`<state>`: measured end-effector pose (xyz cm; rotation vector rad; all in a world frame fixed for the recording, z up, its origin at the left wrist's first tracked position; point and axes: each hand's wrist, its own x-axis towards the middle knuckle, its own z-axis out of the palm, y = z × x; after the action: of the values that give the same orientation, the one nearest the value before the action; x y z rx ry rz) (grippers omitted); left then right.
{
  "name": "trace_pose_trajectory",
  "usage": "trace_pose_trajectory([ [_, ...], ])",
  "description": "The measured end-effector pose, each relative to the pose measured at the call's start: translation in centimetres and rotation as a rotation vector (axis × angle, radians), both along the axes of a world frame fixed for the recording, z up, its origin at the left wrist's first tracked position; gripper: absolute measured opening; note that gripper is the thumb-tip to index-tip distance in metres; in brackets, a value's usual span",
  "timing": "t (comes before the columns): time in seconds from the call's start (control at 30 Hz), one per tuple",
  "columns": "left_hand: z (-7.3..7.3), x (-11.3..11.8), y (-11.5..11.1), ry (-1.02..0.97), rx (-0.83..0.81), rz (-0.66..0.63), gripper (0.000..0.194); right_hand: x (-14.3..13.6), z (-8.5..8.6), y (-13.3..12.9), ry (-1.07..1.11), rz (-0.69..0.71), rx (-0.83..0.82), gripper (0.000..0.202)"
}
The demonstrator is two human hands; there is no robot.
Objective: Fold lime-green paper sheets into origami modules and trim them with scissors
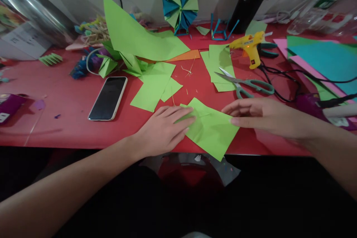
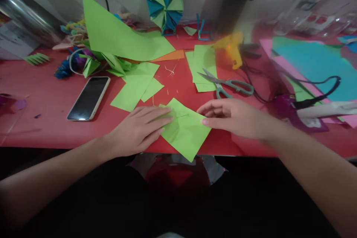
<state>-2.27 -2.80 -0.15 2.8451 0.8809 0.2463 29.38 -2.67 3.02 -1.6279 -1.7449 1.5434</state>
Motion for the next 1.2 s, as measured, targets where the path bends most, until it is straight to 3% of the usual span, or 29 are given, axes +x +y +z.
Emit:
trace_pose_trajectory([
  [0.23,-0.4,-0.1,0.0,-0.02,0.008,0.002,0.042,0.5,0.2,-0.7,0.074,0.144,0.084,0.06],
  [0.47,0.2,-0.1,0.0,0.046,0.022,-0.023,0.045,1.0,0.6,-0.7,-0.183,0.331,0.262,0.032],
  [0.7,0.5,0.3,0.0,0.055,0.045,-0.045,0.044,0.6,0.7,-0.3,-0.083,0.29,0.141,0.038],
  [0.93,0.9,0.7,0.0,0.107,0.071,-0.047,0.047,0.0,0.7,0.6,-0.066,0.396,0.378,0.023],
  [1.1,0.6,1.0,0.1,0.086,0.063,-0.087,0.048,0.7,-0.2,0.8,-0.179,0.549,0.395,0.025],
  [1.2,0.4,1.1,0.1,0.069,0.039,-0.097,0.048,0.9,-0.7,0.7,-0.138,0.544,0.421,0.031],
])
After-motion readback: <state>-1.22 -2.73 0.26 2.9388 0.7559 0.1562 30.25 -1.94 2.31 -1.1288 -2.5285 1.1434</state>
